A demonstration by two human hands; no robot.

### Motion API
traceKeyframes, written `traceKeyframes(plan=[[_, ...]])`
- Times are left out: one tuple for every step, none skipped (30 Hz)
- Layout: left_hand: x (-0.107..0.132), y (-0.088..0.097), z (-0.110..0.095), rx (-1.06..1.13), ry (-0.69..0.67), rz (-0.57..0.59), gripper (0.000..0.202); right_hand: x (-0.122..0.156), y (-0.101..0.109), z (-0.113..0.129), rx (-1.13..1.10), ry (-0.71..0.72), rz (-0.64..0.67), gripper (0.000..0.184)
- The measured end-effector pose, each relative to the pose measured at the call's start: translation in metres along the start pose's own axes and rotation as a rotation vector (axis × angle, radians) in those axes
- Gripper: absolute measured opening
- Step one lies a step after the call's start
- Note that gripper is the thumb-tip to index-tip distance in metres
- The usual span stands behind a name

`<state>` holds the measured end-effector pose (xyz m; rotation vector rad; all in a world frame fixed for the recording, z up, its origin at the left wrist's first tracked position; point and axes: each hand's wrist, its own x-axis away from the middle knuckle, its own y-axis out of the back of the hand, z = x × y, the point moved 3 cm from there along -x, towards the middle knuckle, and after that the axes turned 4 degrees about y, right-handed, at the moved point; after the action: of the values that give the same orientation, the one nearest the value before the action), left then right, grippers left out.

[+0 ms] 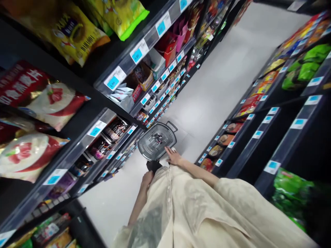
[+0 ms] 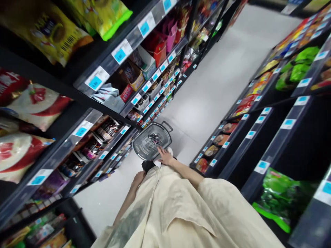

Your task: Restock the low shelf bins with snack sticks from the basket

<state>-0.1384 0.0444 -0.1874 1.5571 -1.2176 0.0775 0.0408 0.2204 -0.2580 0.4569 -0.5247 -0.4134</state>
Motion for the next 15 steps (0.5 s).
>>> traceKeyframes(plan=[[-0.003, -0.018, -0.011, -0.02, 0.02, 0.025, 0.029, 0.011, 0.004, -0.018, 0.01, -0.041, 0.012, 0.097], [-0.005, -0.033, -0.021, -0.034, 0.029, 0.045, 0.027, 0.02, 0.008, -0.034, 0.021, -0.079, 0.028, 0.096], [-0.007, -0.046, -0.031, -0.045, 0.03, 0.065, 0.023, 0.029, 0.01, -0.048, 0.031, -0.116, 0.049, 0.094], [-0.008, -0.055, -0.039, -0.053, 0.026, 0.087, 0.019, 0.035, 0.01, -0.06, 0.037, -0.154, 0.077, 0.092], [-0.009, -0.062, -0.046, -0.06, 0.016, 0.111, 0.014, 0.041, 0.009, -0.072, 0.041, -0.194, 0.112, 0.087], [-0.011, -0.066, -0.05, -0.065, 0.006, 0.135, 0.009, 0.045, 0.006, -0.083, 0.04, -0.233, 0.156, 0.081], [-0.012, -0.068, -0.053, -0.071, -0.004, 0.16, 0.005, 0.048, 0.001, -0.092, 0.037, -0.271, 0.206, 0.074], [-0.014, -0.069, -0.055, -0.08, -0.01, 0.183, 0.003, 0.051, -0.006, -0.101, 0.031, -0.306, 0.259, 0.067], [-0.017, -0.068, -0.054, -0.092, -0.012, 0.203, 0.006, 0.052, -0.014, -0.11, 0.023, -0.34, 0.311, 0.061], [-0.021, -0.067, -0.053, -0.11, -0.008, 0.219, 0.008, 0.053, -0.023, -0.117, 0.015, -0.371, 0.357, 0.055], [-0.026, -0.066, -0.05, -0.134, 0.004, 0.233, 0.009, 0.054, -0.034, -0.124, 0.007, -0.401, 0.396, 0.051], [-0.034, -0.065, -0.046, -0.165, 0.022, 0.243, 0.009, 0.054, -0.044, -0.13, -0.002, -0.428, 0.428, 0.048], [-0.043, -0.063, -0.043, -0.2, 0.044, 0.254, 0.008, 0.053, -0.054, -0.135, -0.012, -0.453, 0.452, 0.047], [-0.054, -0.062, -0.039, -0.239, 0.067, 0.267, 0.009, 0.052, -0.065, -0.14, -0.021, -0.477, 0.467, 0.046], [-0.067, -0.061, -0.035, -0.279, 0.089, 0.285, 0.01, 0.051, -0.075, -0.144, -0.03, -0.501, 0.475, 0.047]])
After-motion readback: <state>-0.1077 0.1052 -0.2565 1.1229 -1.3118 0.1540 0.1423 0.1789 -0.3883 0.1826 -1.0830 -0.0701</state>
